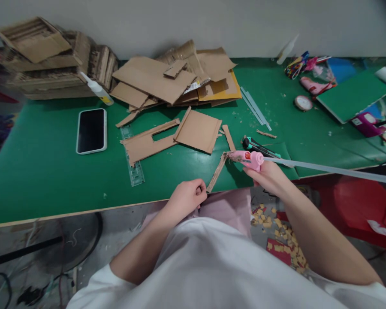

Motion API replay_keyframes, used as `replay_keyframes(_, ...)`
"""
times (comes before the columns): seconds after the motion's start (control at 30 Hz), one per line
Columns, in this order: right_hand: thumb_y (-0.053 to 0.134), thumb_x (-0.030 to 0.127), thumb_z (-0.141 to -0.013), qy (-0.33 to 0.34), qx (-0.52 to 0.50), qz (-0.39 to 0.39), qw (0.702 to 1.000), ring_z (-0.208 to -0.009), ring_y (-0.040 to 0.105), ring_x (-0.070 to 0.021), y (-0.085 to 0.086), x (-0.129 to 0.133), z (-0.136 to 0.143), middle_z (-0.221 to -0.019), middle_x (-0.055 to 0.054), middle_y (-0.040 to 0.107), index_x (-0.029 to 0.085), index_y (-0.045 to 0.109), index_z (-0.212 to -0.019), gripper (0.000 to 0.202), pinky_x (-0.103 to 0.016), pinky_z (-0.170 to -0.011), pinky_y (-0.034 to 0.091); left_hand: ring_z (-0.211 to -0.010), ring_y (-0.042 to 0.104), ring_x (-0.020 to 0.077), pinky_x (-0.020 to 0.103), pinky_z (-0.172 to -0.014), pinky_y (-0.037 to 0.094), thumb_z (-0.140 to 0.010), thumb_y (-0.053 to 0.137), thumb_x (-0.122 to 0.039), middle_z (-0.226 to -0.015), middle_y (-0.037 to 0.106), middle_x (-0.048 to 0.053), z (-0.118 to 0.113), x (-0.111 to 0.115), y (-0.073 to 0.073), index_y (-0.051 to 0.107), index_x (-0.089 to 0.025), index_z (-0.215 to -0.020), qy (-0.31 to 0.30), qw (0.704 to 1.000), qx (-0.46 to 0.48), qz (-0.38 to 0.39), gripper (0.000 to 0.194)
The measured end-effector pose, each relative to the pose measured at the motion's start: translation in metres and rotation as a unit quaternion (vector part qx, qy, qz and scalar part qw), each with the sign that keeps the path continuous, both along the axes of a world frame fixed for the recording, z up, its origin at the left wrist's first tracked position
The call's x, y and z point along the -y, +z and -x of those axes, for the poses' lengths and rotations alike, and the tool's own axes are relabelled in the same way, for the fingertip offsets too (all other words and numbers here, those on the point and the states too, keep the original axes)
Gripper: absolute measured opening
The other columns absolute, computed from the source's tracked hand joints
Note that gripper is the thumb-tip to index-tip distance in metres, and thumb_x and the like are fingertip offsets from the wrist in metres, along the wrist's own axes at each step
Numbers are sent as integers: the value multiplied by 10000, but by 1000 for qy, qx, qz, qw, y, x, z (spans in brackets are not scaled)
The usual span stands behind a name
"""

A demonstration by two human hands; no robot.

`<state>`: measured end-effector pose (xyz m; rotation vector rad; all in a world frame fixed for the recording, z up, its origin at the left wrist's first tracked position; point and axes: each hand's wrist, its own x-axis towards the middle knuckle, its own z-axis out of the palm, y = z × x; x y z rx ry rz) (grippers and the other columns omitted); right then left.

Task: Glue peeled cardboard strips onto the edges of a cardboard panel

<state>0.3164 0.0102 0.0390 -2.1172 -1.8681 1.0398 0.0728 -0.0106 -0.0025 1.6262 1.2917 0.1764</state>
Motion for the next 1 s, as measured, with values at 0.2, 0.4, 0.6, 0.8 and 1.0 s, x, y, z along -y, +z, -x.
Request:
replay_keyframes(0.2,476,363,-734,-7,1,-13,1000,-384,514,-147,-5,-2,-3,-380,12,508,190,538,-577,241,-240,-427,368,-499,564,114,197,-513,328,-729,442,-249,-509,556,-49,-1,0,3,509,-200,-688,1,1000,-7,4,93)
replay_keyframes(0.4,487,368,-728,-34,-2,-4,999,-403,531,-152,-8,-4,-4,-405,5,523,179,574,-627,232,-236,-422,376,-500,564,109,194,-512,327,-727,444,-252,-508,559,-51,0,0,1,514,-203,-691,2,1000,-4,-3,93)
replay_keyframes(0.6,470,356,-756,-37,0,1,999,-423,526,-144,1,4,-7,-403,11,512,154,640,-832,275,-237,-458,399,-501,560,117,198,-511,327,-738,440,-277,-512,570,-42,0,0,-1,519,-202,-700,0,1000,-5,1,115)
replay_keyframes(0.8,480,352,-746,-40,-25,56,997,-393,459,-115,14,18,4,-421,22,503,163,647,-890,292,-207,-377,317,-504,559,121,202,-513,327,-738,444,-286,-512,577,-38,-1,-1,0,529,-202,-708,-2,1000,-17,2,123)
replay_keyframes(1.0,480,351,-752,-34,3,2,999,-374,449,-115,0,16,0,-391,15,487,154,654,-811,269,-214,-395,320,-502,566,116,199,-509,329,-738,448,-281,-517,576,-46,-1,-1,1,527,-205,-707,-1,1000,-18,3,114)
